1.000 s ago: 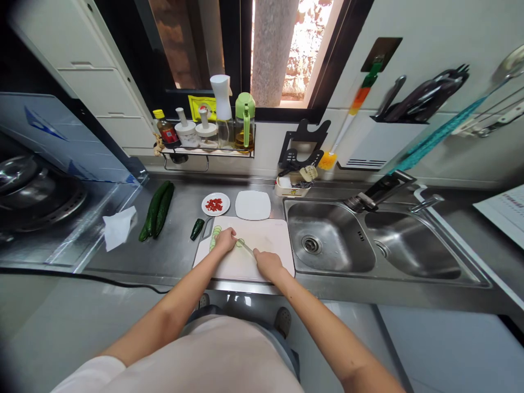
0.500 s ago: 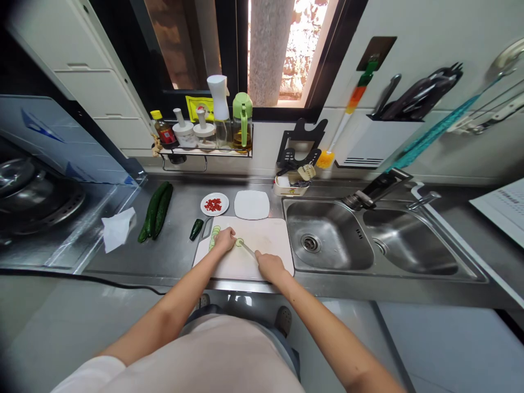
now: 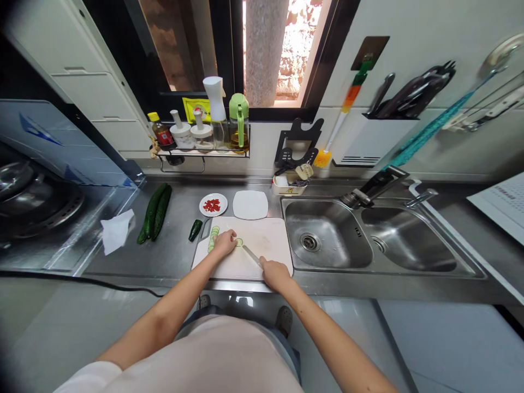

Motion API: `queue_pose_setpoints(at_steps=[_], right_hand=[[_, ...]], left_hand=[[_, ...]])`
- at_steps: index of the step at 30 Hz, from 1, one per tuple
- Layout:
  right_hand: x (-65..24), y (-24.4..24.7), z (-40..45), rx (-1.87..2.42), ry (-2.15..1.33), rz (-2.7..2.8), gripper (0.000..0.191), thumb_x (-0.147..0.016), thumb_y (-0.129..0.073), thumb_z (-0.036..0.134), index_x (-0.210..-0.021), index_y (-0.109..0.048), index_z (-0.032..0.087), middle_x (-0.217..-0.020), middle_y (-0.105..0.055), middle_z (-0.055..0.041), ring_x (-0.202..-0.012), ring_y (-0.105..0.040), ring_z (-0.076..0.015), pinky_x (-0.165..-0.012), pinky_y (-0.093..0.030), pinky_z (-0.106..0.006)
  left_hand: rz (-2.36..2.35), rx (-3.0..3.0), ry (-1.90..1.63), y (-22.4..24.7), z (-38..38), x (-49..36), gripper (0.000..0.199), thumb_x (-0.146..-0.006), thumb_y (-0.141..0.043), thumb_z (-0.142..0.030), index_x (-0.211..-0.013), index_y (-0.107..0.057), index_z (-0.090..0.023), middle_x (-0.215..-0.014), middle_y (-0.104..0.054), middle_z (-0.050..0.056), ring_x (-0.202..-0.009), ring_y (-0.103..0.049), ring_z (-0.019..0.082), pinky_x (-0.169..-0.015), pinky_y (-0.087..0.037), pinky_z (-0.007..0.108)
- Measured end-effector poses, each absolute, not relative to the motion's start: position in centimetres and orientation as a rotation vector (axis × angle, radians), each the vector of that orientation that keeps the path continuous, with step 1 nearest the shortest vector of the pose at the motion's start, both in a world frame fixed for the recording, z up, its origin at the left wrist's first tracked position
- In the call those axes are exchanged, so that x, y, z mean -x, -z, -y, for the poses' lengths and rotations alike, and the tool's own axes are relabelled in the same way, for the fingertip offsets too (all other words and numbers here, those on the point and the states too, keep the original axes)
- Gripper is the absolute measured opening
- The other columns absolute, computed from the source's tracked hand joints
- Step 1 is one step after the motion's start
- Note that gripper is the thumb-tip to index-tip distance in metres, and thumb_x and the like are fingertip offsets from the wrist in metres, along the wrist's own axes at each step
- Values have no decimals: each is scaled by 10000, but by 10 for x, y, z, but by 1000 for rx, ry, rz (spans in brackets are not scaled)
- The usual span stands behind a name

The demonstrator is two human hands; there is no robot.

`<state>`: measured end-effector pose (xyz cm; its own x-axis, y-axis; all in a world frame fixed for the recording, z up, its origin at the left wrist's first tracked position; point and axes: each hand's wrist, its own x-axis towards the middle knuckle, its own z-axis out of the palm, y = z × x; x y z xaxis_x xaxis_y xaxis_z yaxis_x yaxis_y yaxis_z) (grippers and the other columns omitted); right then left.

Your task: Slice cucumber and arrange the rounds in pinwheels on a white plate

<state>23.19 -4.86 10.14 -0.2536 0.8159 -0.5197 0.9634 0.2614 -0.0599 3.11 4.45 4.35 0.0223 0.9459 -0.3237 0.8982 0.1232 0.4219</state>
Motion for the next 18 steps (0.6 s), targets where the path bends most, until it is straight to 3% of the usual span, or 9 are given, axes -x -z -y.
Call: queue_pose_setpoints(at_steps=[18], right_hand=[[-238,-96,60,-1726,611,-2119,263,-864,-366,215,-1113,-452,205,-999,-666,-123,-928,-624,-237,-686,-360,-290]], left_hand=[[-1914,-1854,-167,-49,-37,-40,135,-792,-524,-196,-904,-595,-222,-997,-639,59,-982,-559,233,-865,-305,377]])
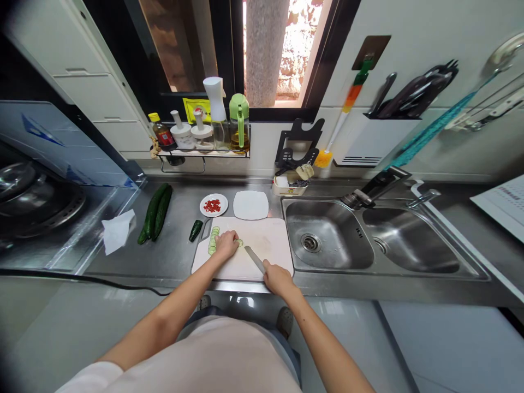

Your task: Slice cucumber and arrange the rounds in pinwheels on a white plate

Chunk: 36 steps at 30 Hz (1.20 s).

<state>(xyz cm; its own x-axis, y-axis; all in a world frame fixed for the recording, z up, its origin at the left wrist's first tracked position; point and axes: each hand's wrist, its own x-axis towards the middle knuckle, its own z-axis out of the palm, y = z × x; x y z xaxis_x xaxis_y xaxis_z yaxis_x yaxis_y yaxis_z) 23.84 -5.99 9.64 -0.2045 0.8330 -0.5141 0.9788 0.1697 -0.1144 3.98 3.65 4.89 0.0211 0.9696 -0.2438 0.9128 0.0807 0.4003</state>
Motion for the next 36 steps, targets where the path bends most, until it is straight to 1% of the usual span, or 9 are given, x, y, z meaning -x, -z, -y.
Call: queue_pose_setpoints(at_steps=[4,7,9,13,15,20,23,27,36], right_hand=[[-236,-96,56,-1749,634,-2133,253,-875,-349,217,-1106,-452,207,-1005,-664,-121,-923,-623,-227,-690,-357,-288],[-231,-95,53,-1766,646,-2128,262,-881,-340,221,-1118,-450,199,-1011,-662,-126,-926,-622,-232,-693,-362,-292],[-228,-95,52,-1780,652,-2116,266,-883,-340,220,-1125,-448,197,-1014,-662,-124,-933,-621,-228,-696,-363,-288],[-224,-93,50,-1804,665,-2090,272,-891,-344,230,-1142,-444,196,-1023,-661,-117,-940,-620,-216,-701,-368,-280],[-222,-92,49,-1814,667,-2087,278,-894,-344,236,-1151,-439,194,-1025,-661,-118,-934,-622,-216,-698,-370,-279],[-217,-91,48,-1828,640,-2079,289,-894,-338,228,-1166,-427,191,-994,-663,-115,-911,-629,-220,-685,-370,-283],[-216,-91,48,-1824,633,-2079,277,-899,-331,225,-1156,-429,190,-975,-663,-112,-911,-628,-215,-679,-364,-277],[-218,-91,48,-1840,639,-2069,251,-909,-330,235,-1133,-434,194,-976,-661,-108,-893,-627,-203,-661,-347,-265],[-237,-85,45,-1985,634,-2022,257,-929,-324,286,-1145,-432,198,-977,-663,-113,-855,-623,-208,-622,-314,-257]], left_hand=[[-1913,-1815,-211,-52,-33,-40,101,-804,-503,-173,-847,-583,-218,-884,-671,35,-896,-586,207,-853,-305,370],[-1931,-1765,-260,-54,-28,-39,83,-814,-509,-182,-831,-579,-223,-868,-681,19,-873,-597,197,-854,-308,362],[-1949,-1713,-291,-55,-23,-38,50,-823,-532,-230,-814,-580,-223,-856,-685,13,-864,-601,194,-857,-314,356],[-1949,-1602,-370,-55,-9,-33,148,-810,-590,-370,-797,-586,-223,-808,-688,-2,-826,-608,175,-864,-330,341],[-1946,-1551,-415,-54,0,-29,162,-796,-607,-385,-794,-591,-223,-790,-685,-13,-800,-611,158,-862,-338,329],[-1952,-1473,-484,-52,24,-9,139,-770,-621,-367,-778,-600,-230,-732,-656,-47,-742,-609,128,-828,-356,293],[-1960,-1451,-513,-49,35,6,157,-754,-632,-379,-766,-599,-226,-704,-642,-56,-718,-603,120,-787,-366,270],[-2023,-1376,-546,-45,40,26,166,-751,-630,-383,-770,-597,-221,-714,-651,-54,-716,-603,122,-732,-374,248],[-2120,-1349,-474,-43,29,45,78,-771,-600,-268,-836,-585,-227,-771,-684,-37,-770,-619,138,-787,-356,272]])
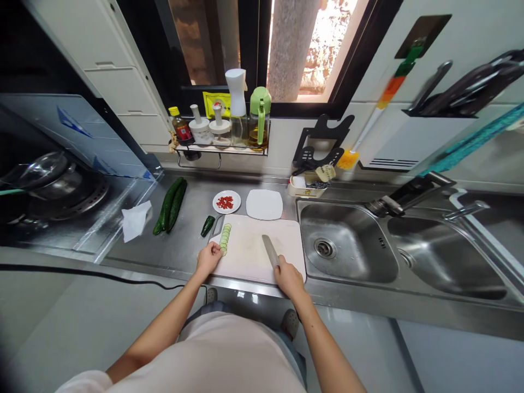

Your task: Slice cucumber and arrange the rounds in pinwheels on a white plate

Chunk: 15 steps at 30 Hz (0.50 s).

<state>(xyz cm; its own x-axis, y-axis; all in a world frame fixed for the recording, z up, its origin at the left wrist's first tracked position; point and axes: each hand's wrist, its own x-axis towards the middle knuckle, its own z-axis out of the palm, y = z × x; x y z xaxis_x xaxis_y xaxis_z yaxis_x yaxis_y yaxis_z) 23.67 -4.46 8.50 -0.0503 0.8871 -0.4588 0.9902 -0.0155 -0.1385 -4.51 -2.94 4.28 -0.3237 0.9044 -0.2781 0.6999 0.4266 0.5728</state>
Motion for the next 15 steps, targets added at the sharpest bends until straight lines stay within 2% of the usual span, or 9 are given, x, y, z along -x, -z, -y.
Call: queue_pose_setpoints(at_steps=[8,15], right_hand=[[-258,-81,37,-2233,646,-1948,292,-929,-316,308,-1159,-449,187,-962,-673,-99,-850,-624,-204,-603,-295,-248],[-277,-60,24,-2503,810,-1944,335,-915,-333,320,-1168,-465,145,-875,-677,-87,-745,-626,-171,-617,-358,-221]], left_hand=[[-2157,-1418,-403,-39,32,47,87,-794,-564,-240,-881,-572,-239,-788,-680,-27,-815,-619,168,-829,-317,306],[-2183,-1423,-445,-40,36,48,191,-792,-570,-252,-981,-547,-236,-870,-665,-3,-871,-608,180,-838,-325,303]])
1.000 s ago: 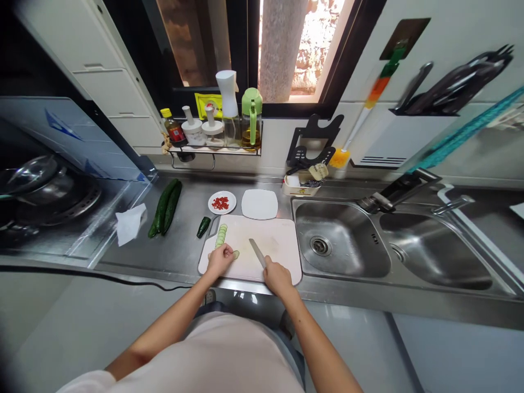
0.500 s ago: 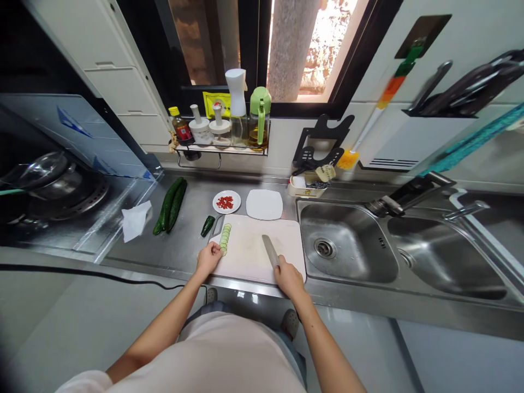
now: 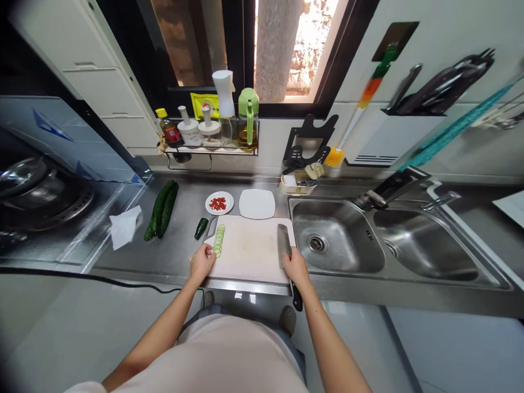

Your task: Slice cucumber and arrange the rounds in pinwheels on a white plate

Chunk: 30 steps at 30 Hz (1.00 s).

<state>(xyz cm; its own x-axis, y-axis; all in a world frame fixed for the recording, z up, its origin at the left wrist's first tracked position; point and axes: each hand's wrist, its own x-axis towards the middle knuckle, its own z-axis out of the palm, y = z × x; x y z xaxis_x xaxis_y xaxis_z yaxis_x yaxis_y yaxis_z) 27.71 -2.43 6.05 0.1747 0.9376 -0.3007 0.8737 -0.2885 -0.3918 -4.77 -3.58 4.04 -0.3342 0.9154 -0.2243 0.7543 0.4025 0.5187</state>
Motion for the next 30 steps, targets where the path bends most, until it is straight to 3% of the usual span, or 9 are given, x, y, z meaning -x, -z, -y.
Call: queue_pose_setpoints(at_steps=[4,8,11,14,16,21,30], right_hand=[[-282,-48,19,2259,-989,1607,387,-923,-262,346,-1212,-415,139,-689,-644,-16,-515,-589,-143,-542,-393,-223],[-283,-41,16,2227,-1072,1495,396,-925,-243,364,-1193,-426,138,-607,-603,16,-475,-582,-145,-499,-398,-221],[-286,-39,13,2286,-953,1563,384,-921,-299,370,-1166,-470,129,-674,-644,-25,-599,-635,-169,-577,-426,-238],[-290,-40,12,2392,-668,1733,379,-909,-379,378,-1137,-520,109,-904,-682,-126,-879,-650,-223,-719,-429,-269],[-292,-41,11,2436,-563,1803,405,-914,-388,389,-1157,-516,91,-1016,-665,-165,-971,-626,-243,-766,-416,-281],[-286,-48,12,2474,-478,1879,403,-926,-394,372,-1190,-485,81,-1137,-619,-179,-1015,-605,-229,-793,-404,-272],[-269,-68,13,2647,-405,1923,350,-923,-405,407,-1107,-542,143,-1050,-635,-170,-1017,-597,-257,-779,-432,-330]], left_hand=[[-2192,-1438,-501,-39,38,47,213,-791,-567,-260,-1002,-553,-232,-894,-652,7,-876,-602,182,-793,-340,289],[-2181,-1481,-582,-36,39,43,169,-794,-556,-252,-959,-583,-236,-864,-645,-2,-823,-594,171,-758,-343,277],[-2149,-1496,-639,-36,40,36,160,-794,-548,-243,-945,-597,-237,-858,-651,-6,-795,-593,163,-763,-340,281],[-2110,-1504,-667,-38,41,28,165,-797,-538,-237,-947,-606,-239,-865,-661,-4,-785,-595,161,-783,-338,294],[-2088,-1505,-671,-40,41,22,160,-798,-538,-236,-941,-610,-238,-872,-666,-1,-795,-599,162,-801,-335,301],[-2032,-1499,-687,-41,38,8,158,-801,-532,-234,-935,-617,-234,-895,-671,-2,-811,-604,157,-832,-328,307],[-1989,-1473,-670,-37,19,-5,203,-796,-538,-254,-973,-631,-221,-857,-666,-8,-744,-595,140,-841,-347,302]])
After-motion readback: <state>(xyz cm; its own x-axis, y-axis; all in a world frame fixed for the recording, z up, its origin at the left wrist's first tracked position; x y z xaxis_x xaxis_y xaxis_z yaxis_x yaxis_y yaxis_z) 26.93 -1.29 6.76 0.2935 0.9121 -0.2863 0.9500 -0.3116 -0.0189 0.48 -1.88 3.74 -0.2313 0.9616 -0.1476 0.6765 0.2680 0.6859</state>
